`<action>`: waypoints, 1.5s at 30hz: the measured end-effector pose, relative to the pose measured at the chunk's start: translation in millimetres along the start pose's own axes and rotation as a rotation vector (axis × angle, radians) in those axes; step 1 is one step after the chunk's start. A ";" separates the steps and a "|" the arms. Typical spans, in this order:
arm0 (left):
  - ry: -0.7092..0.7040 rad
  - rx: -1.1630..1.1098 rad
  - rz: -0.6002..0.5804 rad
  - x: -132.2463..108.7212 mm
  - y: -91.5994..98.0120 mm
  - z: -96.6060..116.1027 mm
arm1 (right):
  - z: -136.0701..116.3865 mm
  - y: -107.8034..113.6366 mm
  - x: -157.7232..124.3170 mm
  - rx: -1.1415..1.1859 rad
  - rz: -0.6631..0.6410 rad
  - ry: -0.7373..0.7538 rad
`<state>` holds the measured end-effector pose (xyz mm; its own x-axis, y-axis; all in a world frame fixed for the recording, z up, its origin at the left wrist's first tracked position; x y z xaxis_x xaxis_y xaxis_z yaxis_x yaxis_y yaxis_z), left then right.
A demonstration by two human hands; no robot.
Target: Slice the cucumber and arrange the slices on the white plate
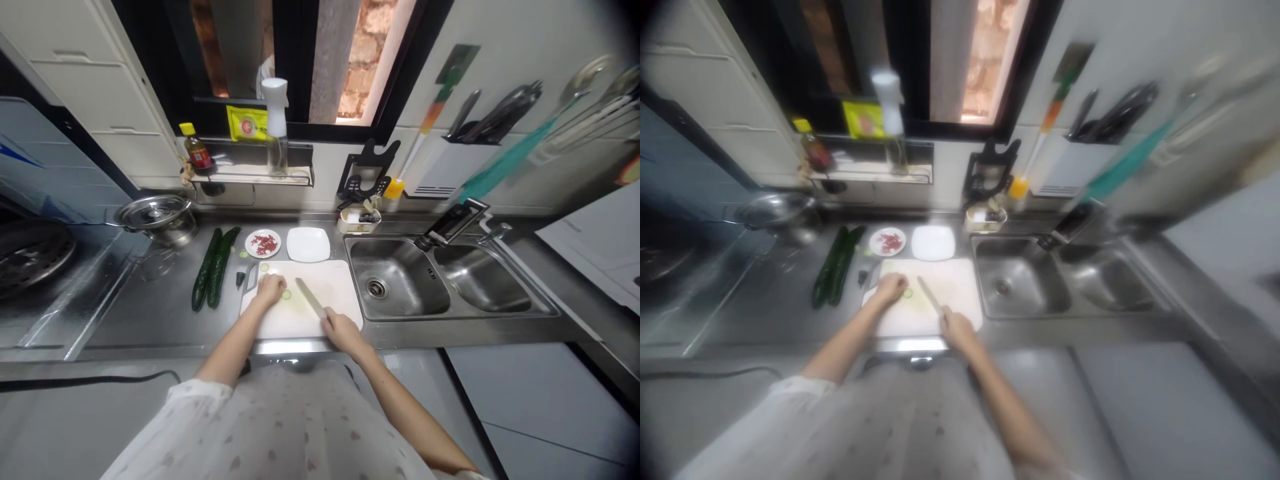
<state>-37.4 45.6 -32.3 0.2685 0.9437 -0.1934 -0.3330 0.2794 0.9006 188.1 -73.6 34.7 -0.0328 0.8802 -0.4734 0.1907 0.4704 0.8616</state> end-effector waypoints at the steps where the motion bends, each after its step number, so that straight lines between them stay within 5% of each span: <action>1: 0.002 -0.001 0.000 0.5 -0.2 -0.5 | -0.4 -0.3 -3.8 -0.013 -0.014 0.007; 11: -0.013 0.010 -0.009 -0.6 1.6 -1.3 | -6.0 -2.9 -18.6 -0.082 -0.055 0.105; 45: -0.012 -0.059 -0.011 -2.1 2.4 -5.0 | -11.7 -8.1 -14.0 -0.120 -0.139 0.092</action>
<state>-43.3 45.2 -31.7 0.2827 0.9386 -0.1979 -0.3827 0.2995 0.8740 175.5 -89.0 36.6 -0.1412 0.8057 -0.5753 0.0596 0.5870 0.8074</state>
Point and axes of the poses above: each hand's wrist, its own x-axis towards the middle knuckle, its own y-axis out of the back of the hand, z = x × y, the point moved 1 cm from there along x, towards the middle knuckle, and after that the axes turned 7 degrees about -y, right-handed, at the moved point
